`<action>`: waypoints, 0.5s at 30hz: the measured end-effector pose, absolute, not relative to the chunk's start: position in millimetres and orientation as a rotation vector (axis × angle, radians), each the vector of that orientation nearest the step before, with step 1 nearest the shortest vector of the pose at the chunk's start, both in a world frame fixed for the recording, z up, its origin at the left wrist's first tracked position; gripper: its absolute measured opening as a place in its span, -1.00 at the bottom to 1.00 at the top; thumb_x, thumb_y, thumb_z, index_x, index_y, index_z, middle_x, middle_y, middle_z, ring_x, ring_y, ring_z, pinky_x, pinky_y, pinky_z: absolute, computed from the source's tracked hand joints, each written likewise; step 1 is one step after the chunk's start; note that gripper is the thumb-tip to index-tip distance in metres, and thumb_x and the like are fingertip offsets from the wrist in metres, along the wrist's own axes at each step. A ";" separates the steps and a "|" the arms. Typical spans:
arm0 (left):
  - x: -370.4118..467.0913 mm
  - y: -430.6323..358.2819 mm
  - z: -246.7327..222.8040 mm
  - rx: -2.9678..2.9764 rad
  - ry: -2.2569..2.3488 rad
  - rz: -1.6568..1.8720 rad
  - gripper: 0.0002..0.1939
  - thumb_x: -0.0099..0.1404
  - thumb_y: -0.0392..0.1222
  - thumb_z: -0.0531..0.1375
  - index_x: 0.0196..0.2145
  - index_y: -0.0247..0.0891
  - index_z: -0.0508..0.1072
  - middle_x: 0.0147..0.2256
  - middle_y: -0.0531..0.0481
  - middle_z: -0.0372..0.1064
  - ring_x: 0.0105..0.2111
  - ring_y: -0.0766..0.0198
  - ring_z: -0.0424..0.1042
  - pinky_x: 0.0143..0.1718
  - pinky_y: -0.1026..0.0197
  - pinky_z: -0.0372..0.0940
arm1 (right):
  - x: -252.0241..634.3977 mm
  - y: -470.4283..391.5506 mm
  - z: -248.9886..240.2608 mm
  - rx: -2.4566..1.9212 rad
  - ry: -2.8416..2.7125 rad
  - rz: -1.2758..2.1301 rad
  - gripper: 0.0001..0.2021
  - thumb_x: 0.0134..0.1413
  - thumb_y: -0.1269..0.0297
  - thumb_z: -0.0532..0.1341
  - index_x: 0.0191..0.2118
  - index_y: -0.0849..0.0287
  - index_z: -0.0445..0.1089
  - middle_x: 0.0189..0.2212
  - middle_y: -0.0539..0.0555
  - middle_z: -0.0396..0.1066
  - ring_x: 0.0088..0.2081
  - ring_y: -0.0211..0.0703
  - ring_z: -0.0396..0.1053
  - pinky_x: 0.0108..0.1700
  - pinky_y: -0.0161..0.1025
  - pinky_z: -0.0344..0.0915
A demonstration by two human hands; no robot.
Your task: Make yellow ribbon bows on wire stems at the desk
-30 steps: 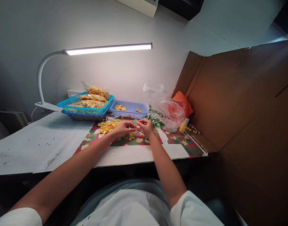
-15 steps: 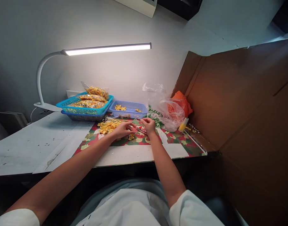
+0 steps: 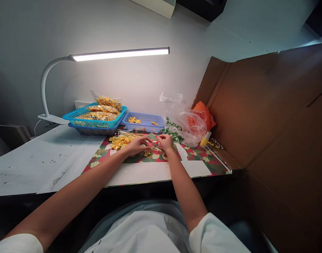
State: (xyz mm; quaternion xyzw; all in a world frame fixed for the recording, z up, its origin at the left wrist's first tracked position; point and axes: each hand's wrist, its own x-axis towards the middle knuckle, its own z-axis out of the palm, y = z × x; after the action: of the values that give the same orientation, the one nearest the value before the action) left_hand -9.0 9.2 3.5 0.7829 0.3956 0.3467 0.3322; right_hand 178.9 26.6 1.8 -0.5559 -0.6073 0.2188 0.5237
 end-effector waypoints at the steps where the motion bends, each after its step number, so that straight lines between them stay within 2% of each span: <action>1: -9.0 8.9 3.6 2.050 1.033 0.906 -0.53 0.03 0.11 0.30 -0.20 -0.26 0.45 -0.34 -0.07 0.54 -0.29 0.11 0.50 -0.27 0.17 0.32 | 178.9 27.3 0.6 -1.331 -1.450 0.545 -0.83 -0.14 0.18 0.25 -0.57 0.15 0.46 -0.51 0.06 0.49 -0.45 -0.13 0.39 -0.38 -0.24 0.31; 4: -8.9 8.6 3.7 2.060 1.029 0.900 -0.53 0.04 0.12 0.29 -0.19 -0.25 0.45 -0.33 -0.07 0.54 -0.28 0.12 0.50 -0.26 0.17 0.33 | 178.9 29.0 -1.9 -1.300 -1.418 0.659 -0.81 -0.12 0.16 0.24 -0.58 0.14 0.47 -0.61 0.02 0.43 -0.54 -0.17 0.34 -0.48 -0.26 0.28; 6: -8.9 8.7 3.7 2.059 1.034 0.896 -0.54 0.05 0.11 0.29 -0.19 -0.25 0.45 -0.35 -0.05 0.53 -0.31 0.15 0.49 -0.30 0.20 0.32 | 179.1 28.6 -1.5 -1.279 -1.412 0.671 -0.82 -0.11 0.18 0.24 -0.57 0.14 0.47 -0.61 0.02 0.42 -0.53 -0.17 0.33 -0.48 -0.26 0.28; 10: -8.9 8.4 3.7 2.042 1.029 0.888 -0.58 0.10 0.09 0.26 -0.18 -0.26 0.44 -0.40 -0.02 0.52 -0.37 0.20 0.47 -0.36 0.25 0.30 | 179.5 20.5 7.0 -1.213 -1.652 0.465 -0.91 -0.12 0.32 0.25 -0.50 0.13 0.52 -0.43 0.04 0.45 -0.34 -0.14 0.36 -0.26 -0.21 0.30; 13: -8.9 7.8 3.3 2.023 0.976 0.901 -0.63 0.11 0.07 0.25 -0.26 -0.27 0.42 -0.40 -0.03 0.50 -0.36 0.20 0.47 -0.36 0.25 0.30 | 179.5 10.8 15.2 -1.138 -1.983 0.372 -0.91 -0.15 0.41 0.28 -0.50 0.10 0.53 -0.39 0.02 0.41 -0.19 -0.08 0.31 -0.07 -0.14 0.20; 15: -9.2 7.7 2.7 2.004 0.959 0.911 -0.65 0.12 0.06 0.25 -0.28 -0.27 0.39 -0.40 -0.03 0.50 -0.36 0.20 0.47 -0.38 0.26 0.30 | 179.8 6.0 18.0 -1.166 -2.092 0.338 -0.93 -0.15 0.41 0.31 -0.52 0.10 0.54 -0.37 0.03 0.40 -0.14 -0.05 0.26 -0.02 -0.08 0.11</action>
State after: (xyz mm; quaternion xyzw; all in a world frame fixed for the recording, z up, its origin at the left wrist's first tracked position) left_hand -9.2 7.7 2.7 0.7780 0.3724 0.3536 0.3619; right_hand 179.8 6.0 18.0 -0.4508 -0.8092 0.1307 0.3536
